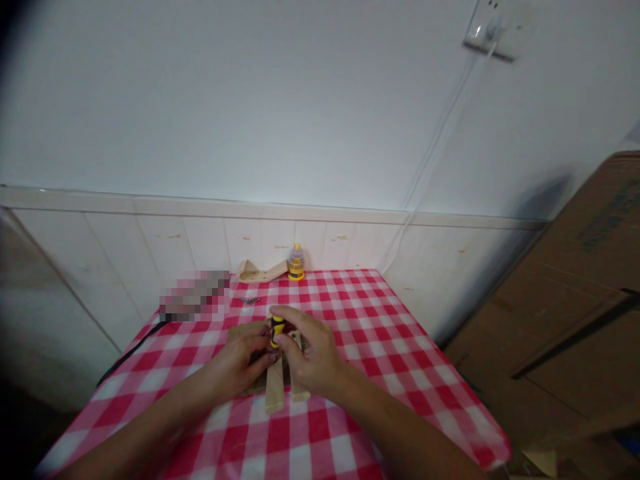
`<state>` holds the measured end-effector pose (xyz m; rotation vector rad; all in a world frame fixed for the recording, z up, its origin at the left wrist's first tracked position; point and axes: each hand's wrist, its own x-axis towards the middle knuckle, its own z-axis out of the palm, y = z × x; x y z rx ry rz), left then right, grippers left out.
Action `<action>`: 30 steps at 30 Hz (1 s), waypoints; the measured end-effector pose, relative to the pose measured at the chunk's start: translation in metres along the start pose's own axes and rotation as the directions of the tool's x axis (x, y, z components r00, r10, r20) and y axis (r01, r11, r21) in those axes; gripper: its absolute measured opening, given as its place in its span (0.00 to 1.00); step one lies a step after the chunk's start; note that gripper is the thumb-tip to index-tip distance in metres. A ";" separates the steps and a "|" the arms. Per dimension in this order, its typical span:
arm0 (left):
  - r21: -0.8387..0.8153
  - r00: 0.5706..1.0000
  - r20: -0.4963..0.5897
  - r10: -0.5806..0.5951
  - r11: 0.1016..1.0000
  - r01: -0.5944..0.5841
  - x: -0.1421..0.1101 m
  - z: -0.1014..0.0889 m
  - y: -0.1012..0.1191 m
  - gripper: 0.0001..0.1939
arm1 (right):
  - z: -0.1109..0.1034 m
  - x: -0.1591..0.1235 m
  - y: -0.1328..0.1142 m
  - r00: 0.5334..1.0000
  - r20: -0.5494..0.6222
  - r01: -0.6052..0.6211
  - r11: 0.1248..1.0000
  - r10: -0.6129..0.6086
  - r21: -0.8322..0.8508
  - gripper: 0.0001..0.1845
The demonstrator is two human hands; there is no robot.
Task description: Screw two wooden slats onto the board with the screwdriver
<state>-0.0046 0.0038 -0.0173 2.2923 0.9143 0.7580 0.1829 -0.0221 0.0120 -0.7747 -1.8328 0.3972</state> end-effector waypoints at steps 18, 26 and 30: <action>0.001 1.000 0.000 0.021 1.000 -0.021 0.000 -0.002 0.000 0.09 | 0.001 -0.005 0.007 0.999 0.025 -0.029 0.998 0.028 0.057 0.24; 0.022 0.999 -0.015 0.040 0.999 -0.040 -0.001 0.001 -0.004 0.09 | 0.003 -0.004 0.007 1.000 0.006 -0.030 0.994 0.029 0.103 0.24; 0.007 1.000 -0.006 0.020 1.000 -0.020 -0.001 0.001 -0.004 0.10 | 0.002 -0.004 0.006 0.999 -0.004 -0.031 0.997 0.032 0.067 0.24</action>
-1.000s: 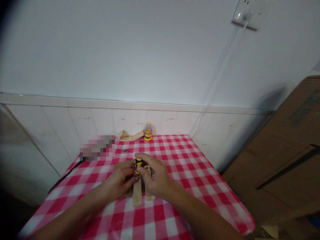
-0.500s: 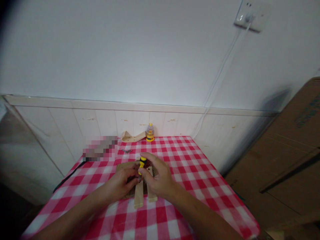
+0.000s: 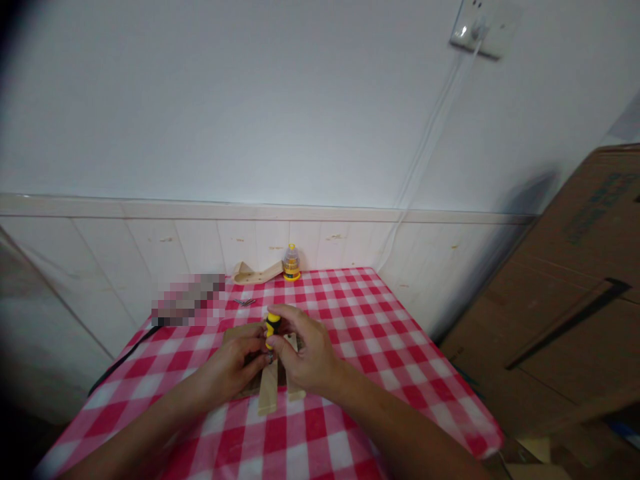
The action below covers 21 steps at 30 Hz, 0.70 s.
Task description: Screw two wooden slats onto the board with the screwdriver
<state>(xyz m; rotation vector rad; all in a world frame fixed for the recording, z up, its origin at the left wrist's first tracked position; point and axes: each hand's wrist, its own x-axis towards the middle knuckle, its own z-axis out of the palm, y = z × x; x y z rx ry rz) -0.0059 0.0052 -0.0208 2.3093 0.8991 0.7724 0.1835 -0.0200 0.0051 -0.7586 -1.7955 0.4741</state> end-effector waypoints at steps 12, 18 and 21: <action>0.034 1.000 -0.016 0.004 0.999 -0.004 0.001 -0.001 0.003 0.09 | 0.003 0.001 0.004 0.998 -0.049 -0.036 0.999 0.036 0.010 0.22; -0.032 1.000 -0.003 -0.002 0.999 0.002 0.001 -0.002 0.005 0.10 | 0.002 0.004 0.001 0.998 -0.049 0.039 0.998 -0.042 -0.052 0.24; -0.013 1.000 -0.015 0.010 1.000 -0.010 0.001 -0.002 0.005 0.09 | 0.000 0.004 0.000 0.997 -0.047 0.059 0.996 -0.062 -0.066 0.25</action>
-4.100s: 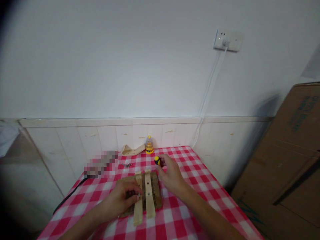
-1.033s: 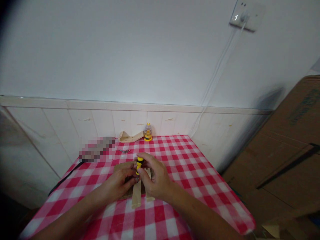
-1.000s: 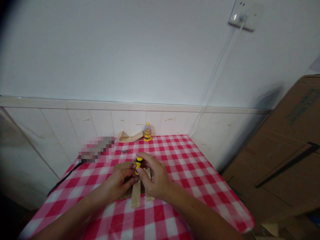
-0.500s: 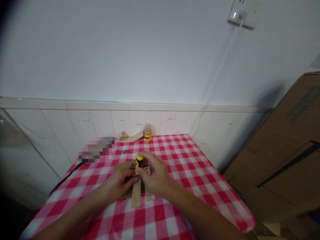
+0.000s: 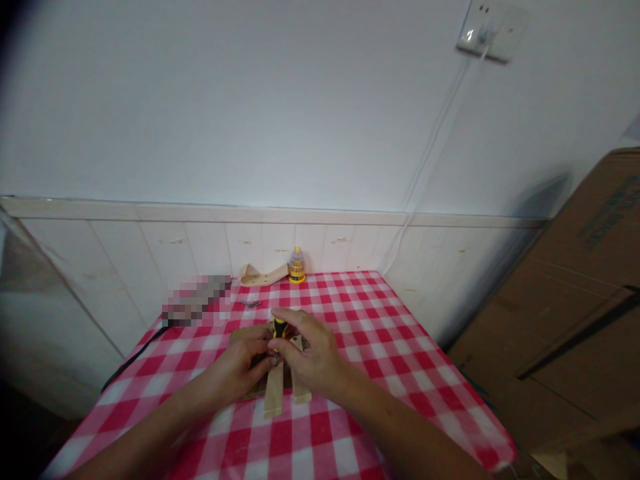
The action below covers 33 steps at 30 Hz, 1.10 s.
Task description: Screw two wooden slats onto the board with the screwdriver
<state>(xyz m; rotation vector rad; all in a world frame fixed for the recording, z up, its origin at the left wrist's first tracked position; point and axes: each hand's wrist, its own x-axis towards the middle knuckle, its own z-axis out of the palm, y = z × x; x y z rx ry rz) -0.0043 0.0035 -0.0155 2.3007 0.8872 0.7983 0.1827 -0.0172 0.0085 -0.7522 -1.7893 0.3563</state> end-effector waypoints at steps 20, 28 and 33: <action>0.013 0.998 -0.038 0.047 0.999 -0.046 0.000 0.000 0.002 0.10 | 0.000 -0.004 0.004 0.996 0.044 -0.080 0.993 0.077 0.085 0.24; 0.039 0.999 -0.029 0.013 0.999 -0.012 -0.001 0.002 -0.004 0.09 | 0.004 -0.008 0.013 0.992 -0.038 -0.119 0.990 0.123 0.078 0.25; 0.020 1.000 -0.026 -0.005 1.000 0.005 -0.001 0.000 -0.003 0.09 | 0.002 -0.008 0.011 0.997 -0.047 -0.059 0.998 0.060 0.023 0.24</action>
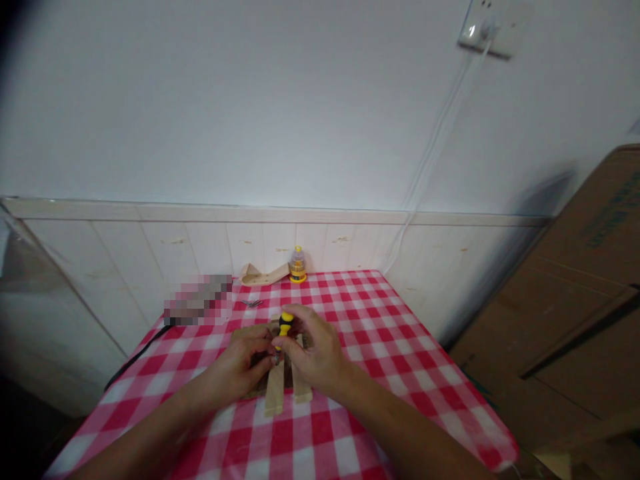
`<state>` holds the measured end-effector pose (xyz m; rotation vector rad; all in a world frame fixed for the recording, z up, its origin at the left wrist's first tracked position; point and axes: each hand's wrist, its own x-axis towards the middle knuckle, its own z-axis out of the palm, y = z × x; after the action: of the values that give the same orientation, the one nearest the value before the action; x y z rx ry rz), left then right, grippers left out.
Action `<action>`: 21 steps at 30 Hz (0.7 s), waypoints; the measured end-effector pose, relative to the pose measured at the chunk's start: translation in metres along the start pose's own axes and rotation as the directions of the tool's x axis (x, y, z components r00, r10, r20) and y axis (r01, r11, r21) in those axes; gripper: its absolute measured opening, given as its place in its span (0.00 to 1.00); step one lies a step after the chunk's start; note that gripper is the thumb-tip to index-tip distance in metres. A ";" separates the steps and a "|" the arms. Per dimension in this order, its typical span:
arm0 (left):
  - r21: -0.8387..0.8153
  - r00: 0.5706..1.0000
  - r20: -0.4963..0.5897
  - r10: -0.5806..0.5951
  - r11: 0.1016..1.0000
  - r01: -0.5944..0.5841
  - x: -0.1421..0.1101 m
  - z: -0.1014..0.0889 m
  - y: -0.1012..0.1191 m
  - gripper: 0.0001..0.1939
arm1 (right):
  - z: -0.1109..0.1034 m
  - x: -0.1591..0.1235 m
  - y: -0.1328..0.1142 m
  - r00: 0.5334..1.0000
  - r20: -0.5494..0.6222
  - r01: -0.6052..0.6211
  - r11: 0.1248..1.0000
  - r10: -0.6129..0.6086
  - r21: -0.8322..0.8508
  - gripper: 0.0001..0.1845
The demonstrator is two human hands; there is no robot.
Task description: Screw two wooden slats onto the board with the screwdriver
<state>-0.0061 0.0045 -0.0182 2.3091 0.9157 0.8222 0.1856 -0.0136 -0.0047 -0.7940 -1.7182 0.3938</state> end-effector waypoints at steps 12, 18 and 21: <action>0.002 1.000 0.002 -0.010 1.000 0.010 0.000 0.001 -0.001 0.08 | -0.007 0.008 -0.025 0.983 0.130 0.144 0.986 -0.133 -0.083 0.28; 0.011 1.000 0.004 0.000 1.000 0.000 0.000 0.002 -0.003 0.08 | -0.006 0.006 -0.021 0.992 0.104 0.083 0.995 -0.077 -0.061 0.27; 0.016 1.000 -0.001 -0.012 1.000 0.013 0.000 0.002 -0.002 0.09 | -0.004 0.005 -0.017 0.996 0.068 0.068 0.995 -0.063 -0.076 0.27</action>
<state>-0.0061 0.0052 -0.0207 2.3142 0.9393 0.8138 0.1833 -0.0228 0.0110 -0.7859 -1.8250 0.3123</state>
